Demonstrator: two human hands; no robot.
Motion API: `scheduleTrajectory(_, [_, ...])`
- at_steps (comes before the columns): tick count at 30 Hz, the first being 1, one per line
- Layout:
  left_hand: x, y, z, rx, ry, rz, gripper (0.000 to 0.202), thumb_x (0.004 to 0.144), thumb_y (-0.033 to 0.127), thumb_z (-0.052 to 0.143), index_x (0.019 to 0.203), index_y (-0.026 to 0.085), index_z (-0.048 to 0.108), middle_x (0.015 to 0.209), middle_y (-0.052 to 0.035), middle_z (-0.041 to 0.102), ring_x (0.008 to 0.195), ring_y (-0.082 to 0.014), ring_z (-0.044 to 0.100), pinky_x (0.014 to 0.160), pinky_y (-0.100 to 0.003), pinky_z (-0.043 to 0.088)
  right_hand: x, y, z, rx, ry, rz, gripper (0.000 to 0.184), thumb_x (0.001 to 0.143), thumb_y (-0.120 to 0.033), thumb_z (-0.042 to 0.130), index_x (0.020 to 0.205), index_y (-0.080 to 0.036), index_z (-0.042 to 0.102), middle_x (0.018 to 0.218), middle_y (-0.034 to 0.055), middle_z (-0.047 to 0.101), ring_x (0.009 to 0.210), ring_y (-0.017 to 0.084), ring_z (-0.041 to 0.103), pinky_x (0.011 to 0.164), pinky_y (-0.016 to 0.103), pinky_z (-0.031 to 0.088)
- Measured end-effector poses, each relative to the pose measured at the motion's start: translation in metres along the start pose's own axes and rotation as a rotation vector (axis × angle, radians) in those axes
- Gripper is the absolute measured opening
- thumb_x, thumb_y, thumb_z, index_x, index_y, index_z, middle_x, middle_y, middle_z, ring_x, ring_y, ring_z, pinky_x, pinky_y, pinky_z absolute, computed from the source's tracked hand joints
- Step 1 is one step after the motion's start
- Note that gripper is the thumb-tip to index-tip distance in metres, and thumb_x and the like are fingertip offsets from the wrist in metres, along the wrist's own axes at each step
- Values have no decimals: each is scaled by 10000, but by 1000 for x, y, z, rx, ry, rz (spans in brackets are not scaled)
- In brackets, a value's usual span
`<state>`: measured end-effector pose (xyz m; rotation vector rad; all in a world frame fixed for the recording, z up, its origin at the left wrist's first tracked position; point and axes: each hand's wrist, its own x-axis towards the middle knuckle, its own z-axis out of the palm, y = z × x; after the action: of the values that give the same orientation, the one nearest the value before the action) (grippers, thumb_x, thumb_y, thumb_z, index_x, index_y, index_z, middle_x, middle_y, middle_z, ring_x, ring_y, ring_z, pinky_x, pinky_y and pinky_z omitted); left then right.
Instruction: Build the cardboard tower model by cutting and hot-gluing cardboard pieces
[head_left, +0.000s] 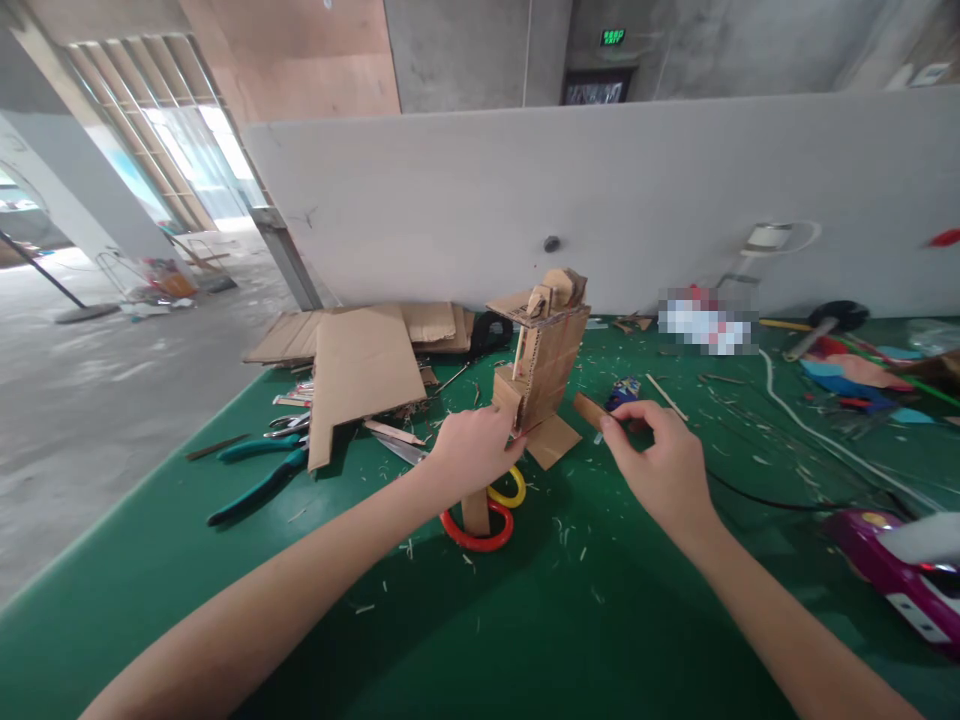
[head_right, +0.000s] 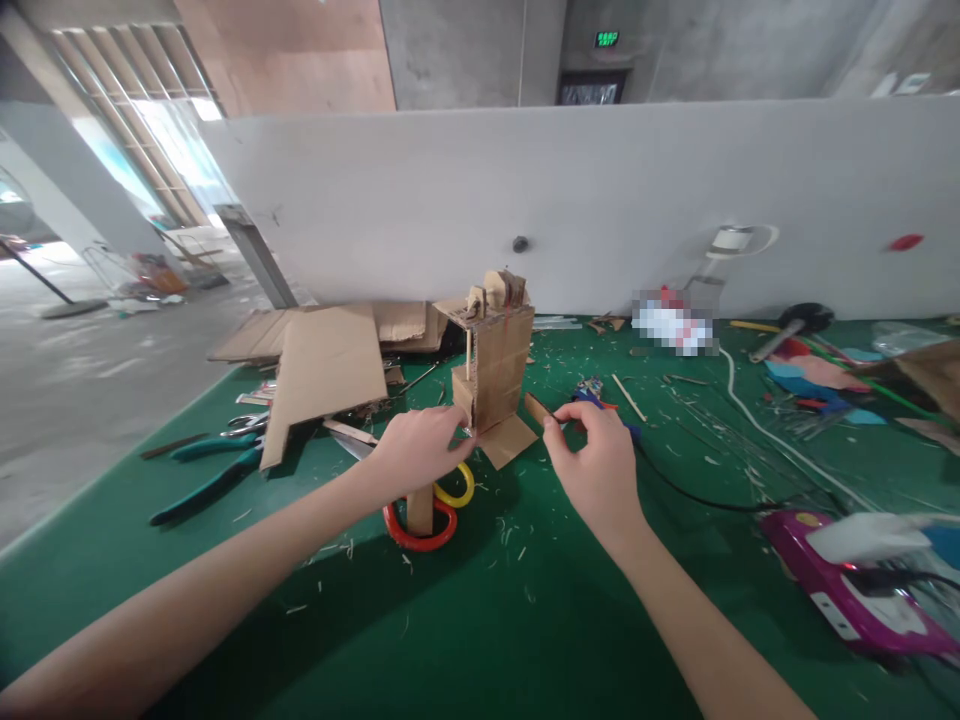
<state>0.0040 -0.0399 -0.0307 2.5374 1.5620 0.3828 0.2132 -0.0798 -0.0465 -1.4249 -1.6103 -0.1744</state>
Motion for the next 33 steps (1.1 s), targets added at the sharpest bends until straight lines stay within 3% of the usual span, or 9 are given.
scheduleTrajectory(4, [11, -4, 16, 74, -97, -51, 379, 789, 517, 501, 889, 178, 639, 834, -120, 671, 747, -261, 637, 590, -309, 421, 0, 9, 9, 203, -79, 265, 153, 763, -349, 585, 757, -196, 582, 696, 28, 623, 628, 179, 560, 589, 324, 442])
scheduleTrajectory(7, [21, -3, 24, 90, -67, -66, 410, 808, 521, 475, 800, 154, 656, 814, -151, 668, 750, -281, 640, 610, -342, 443, -1, 14, 17, 379, -85, 393, 220, 742, -382, 617, 820, -178, 593, 712, 37, 633, 616, 175, 579, 547, 310, 457])
scheduleTrajectory(15, [34, -9, 26, 80, -87, -40, 313, 858, 354, 423, 836, 144, 655, 837, -155, 656, 797, -276, 640, 658, -348, 460, -1, 16, 19, 404, -188, 370, 240, 767, -370, 605, 902, -177, 649, 775, 51, 661, 694, 193, 606, 607, 335, 485])
scheduleTrajectory(20, [24, -14, 11, 78, -103, 38, 275, 853, 297, 408, 803, 169, 646, 800, -116, 631, 732, -245, 614, 646, -337, 441, -2, 10, 15, 349, -273, 336, 200, 776, -332, 579, 884, -183, 658, 796, 50, 668, 694, 186, 599, 621, 331, 484])
scheduleTrajectory(24, [20, -22, -8, 41, -7, 168, 302, 875, 320, 388, 786, 189, 645, 800, -79, 597, 693, -188, 558, 635, -288, 411, -4, 4, 15, 300, -296, 304, 170, 776, -313, 559, 841, -183, 647, 773, 50, 662, 673, 181, 588, 582, 312, 470])
scheduleTrajectory(28, [27, -29, -18, -88, 164, 265, 282, 888, 308, 403, 831, 201, 658, 831, -67, 569, 724, -171, 546, 692, -293, 436, -8, 0, 23, 327, -318, 285, 141, 746, -299, 578, 795, -185, 646, 727, 35, 660, 656, 177, 595, 585, 304, 462])
scheduleTrajectory(31, [36, -28, -17, -146, 380, 369, 248, 883, 282, 429, 885, 197, 663, 1047, -100, 515, 1011, -220, 529, 867, -368, 444, -13, -1, 33, 381, -324, 289, 131, 740, -301, 584, 784, -189, 637, 723, 30, 659, 653, 175, 599, 596, 303, 465])
scheduleTrajectory(33, [42, -26, -15, -222, 433, 452, 223, 873, 268, 458, 873, 192, 667, 1204, -118, 443, 1206, -251, 424, 973, -408, 401, -16, -1, 38, 418, -327, 298, 134, 744, -308, 584, 785, -188, 628, 712, 30, 655, 641, 175, 599, 598, 307, 470])
